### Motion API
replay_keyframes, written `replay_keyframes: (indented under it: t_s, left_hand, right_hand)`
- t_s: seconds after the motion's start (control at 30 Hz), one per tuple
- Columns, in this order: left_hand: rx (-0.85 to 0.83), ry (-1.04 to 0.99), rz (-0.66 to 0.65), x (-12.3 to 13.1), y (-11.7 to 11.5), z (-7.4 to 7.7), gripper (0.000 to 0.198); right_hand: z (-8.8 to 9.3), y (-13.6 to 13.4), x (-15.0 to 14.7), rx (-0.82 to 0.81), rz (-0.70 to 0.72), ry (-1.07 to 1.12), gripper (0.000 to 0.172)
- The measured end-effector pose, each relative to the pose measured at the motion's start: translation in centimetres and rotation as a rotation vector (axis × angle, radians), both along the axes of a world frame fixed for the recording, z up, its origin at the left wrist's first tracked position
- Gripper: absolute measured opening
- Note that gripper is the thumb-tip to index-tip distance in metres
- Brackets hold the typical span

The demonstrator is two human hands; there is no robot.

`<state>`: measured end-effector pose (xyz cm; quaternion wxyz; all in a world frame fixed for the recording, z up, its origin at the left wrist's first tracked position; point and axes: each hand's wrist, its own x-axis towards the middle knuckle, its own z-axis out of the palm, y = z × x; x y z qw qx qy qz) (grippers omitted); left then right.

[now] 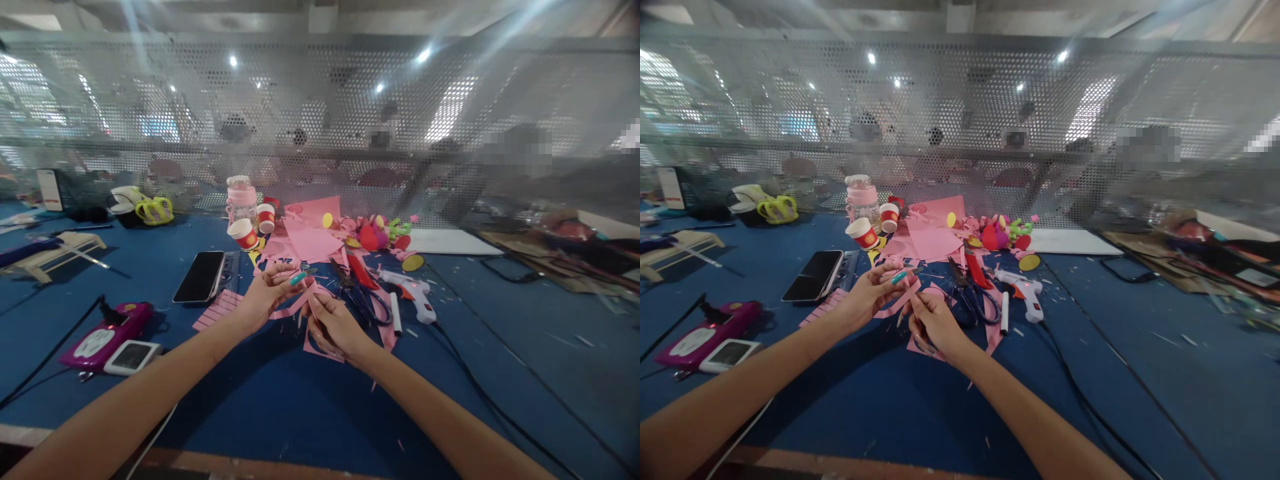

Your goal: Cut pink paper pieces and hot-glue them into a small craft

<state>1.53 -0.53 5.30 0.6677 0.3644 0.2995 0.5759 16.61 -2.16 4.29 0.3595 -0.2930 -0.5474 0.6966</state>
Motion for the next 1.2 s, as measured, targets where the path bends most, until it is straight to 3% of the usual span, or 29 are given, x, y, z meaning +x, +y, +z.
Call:
replay_keyframes:
  t_s: [0.4,0.73,1.2]
  left_hand:
    - [0.053,0.084,0.068,-0.06,0.28,-0.28,0.038]
    - [0.094,0.067,-0.05,0.39,-0.15,-0.02,0.044]
    - [0.068,0.036,0.006,0.11,0.01,0.11,0.033]
  right_hand:
    - [0.13,-0.01,-0.05,0.009,-0.02,-0.029,0.034]
    - [0.34,-0.04,0.03,-0.013,-0.02,-0.004,0.034]
    - [0.24,-0.11,0.01,0.019,-0.042,-0.02,0.032]
